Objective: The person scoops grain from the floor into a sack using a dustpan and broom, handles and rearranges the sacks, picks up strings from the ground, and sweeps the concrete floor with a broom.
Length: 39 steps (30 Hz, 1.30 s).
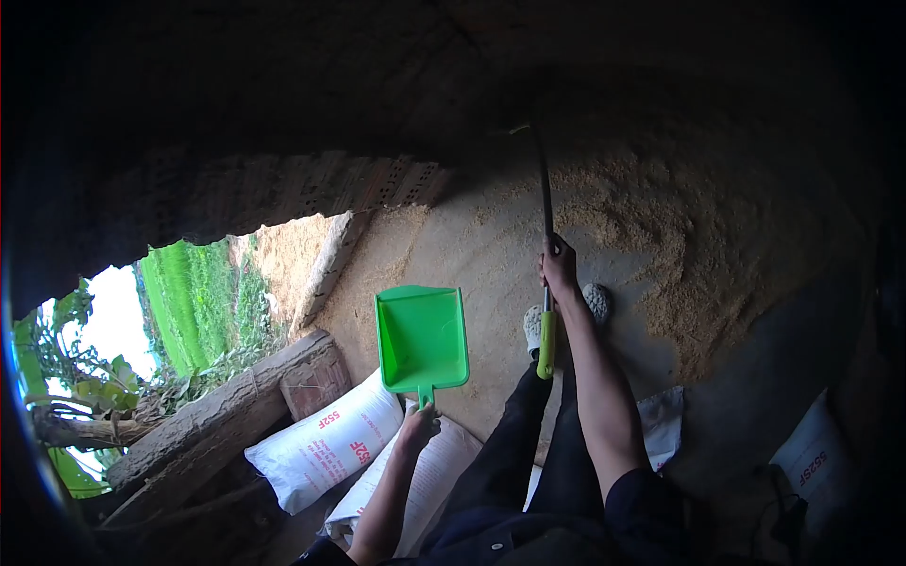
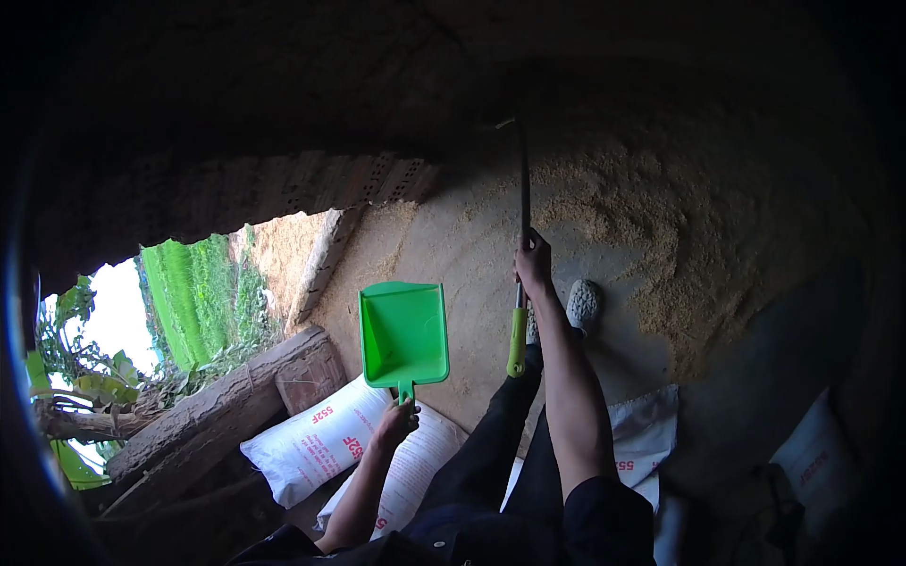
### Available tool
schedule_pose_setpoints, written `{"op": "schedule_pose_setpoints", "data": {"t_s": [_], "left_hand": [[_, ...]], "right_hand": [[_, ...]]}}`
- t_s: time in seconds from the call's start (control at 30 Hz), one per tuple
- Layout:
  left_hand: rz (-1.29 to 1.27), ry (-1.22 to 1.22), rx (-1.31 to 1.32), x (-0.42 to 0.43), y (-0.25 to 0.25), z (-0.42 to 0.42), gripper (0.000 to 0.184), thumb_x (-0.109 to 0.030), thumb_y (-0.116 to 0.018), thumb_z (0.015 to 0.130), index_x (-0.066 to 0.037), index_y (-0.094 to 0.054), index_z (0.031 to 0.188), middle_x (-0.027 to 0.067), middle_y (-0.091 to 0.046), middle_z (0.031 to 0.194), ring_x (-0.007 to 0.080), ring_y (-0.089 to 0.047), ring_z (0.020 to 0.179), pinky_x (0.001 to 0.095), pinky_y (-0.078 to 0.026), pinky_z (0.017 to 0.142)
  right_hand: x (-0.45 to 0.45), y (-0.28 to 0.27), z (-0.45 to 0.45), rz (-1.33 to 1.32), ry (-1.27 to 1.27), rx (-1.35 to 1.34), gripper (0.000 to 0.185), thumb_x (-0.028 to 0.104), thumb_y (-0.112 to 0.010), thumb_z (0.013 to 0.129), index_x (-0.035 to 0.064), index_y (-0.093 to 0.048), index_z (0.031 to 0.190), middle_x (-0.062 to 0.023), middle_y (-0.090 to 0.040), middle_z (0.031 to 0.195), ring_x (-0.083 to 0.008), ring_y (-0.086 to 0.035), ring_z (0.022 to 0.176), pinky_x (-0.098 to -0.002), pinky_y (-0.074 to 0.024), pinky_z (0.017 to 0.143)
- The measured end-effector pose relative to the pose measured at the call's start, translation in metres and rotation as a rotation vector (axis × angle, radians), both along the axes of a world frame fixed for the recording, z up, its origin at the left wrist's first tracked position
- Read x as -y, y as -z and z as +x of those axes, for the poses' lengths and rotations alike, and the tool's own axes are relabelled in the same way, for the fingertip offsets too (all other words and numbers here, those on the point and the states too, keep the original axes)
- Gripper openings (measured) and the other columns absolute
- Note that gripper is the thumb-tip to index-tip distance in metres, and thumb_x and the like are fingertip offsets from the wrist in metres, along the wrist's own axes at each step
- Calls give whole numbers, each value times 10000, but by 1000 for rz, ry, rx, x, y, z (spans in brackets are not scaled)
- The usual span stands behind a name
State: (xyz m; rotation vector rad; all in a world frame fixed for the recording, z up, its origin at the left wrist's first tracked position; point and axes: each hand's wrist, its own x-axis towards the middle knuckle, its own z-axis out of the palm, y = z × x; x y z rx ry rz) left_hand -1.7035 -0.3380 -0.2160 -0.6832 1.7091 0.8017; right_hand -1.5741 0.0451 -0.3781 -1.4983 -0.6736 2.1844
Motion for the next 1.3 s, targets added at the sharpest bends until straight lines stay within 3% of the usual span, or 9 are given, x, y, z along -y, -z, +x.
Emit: {"op": "schedule_pose_setpoints", "data": {"t_s": [0.27,0.47,0.53,0.67,0.73,0.83,0.87,1.0,1.3], "left_hand": [[-27,-61,-32,15,6,13,239,-187,-491,936,-64,-400,1119,78,-516,782,107,-450,533,222,-383,429],[-44,-64,21,21,10,23,166,-192,-462,947,-50,-425,1024,76,-528,769,113,-459,517,241,-402,437],[-40,-74,37,23,10,24,156,-191,-457,949,-48,-427,1004,75,-527,764,115,-461,516,245,-403,435],[-47,-66,42,22,7,25,164,-186,-464,946,-43,-421,1013,75,-521,762,115,-453,517,246,-403,434],[-31,-64,25,19,6,27,180,-185,-476,942,-44,-415,1036,79,-519,775,112,-447,524,237,-405,435],[-45,-46,-23,17,2,33,182,-175,-476,941,-47,-411,1053,78,-523,777,113,-457,522,234,-411,430],[-29,-65,-28,22,4,37,182,-175,-476,941,-47,-411,1053,78,-523,777,113,-457,522,234,-411,430],[21,-184,-58,35,5,59,150,-171,-479,941,-64,-425,1032,77,-537,742,123,-483,516,254,-426,432],[44,-577,126,100,23,122,154,-189,-492,936,-73,-422,1011,113,-538,738,139,-476,526,251,-416,436]], "right_hand": [[10,-86,45,-52,312,141,196,299,-392,980,113,-434,936,14,-368,539,-67,-339,327,-239,-273,263],[57,-132,55,-131,34,49,219,281,-433,966,106,-401,837,19,-369,525,-70,-342,308,-247,-274,246],[74,-108,42,-37,-130,45,180,260,-429,968,93,-459,909,28,-358,486,-70,-368,316,-246,-278,254],[56,-47,6,21,-328,-66,186,232,-453,955,92,-447,832,19,-408,507,-83,-412,342,-257,-333,286],[45,-34,-3,192,-413,168,187,223,-455,953,94,-449,817,20,-417,502,-83,-420,342,-265,-344,296],[29,-8,10,143,-241,196,177,210,-429,959,76,-451,846,-4,-422,497,-114,-430,329,-281,-339,280],[19,-16,13,151,-201,234,177,200,-421,957,54,-455,863,-31,-440,498,-145,-458,327,-298,-356,279],[1,-71,51,99,-57,246,184,232,-422,968,114,-393,829,20,-369,522,-73,-369,335,-239,-296,270],[15,-186,193,30,-183,246,147,245,-419,966,122,-415,886,16,-380,567,-74,-366,353,-236,-293,272]]}}
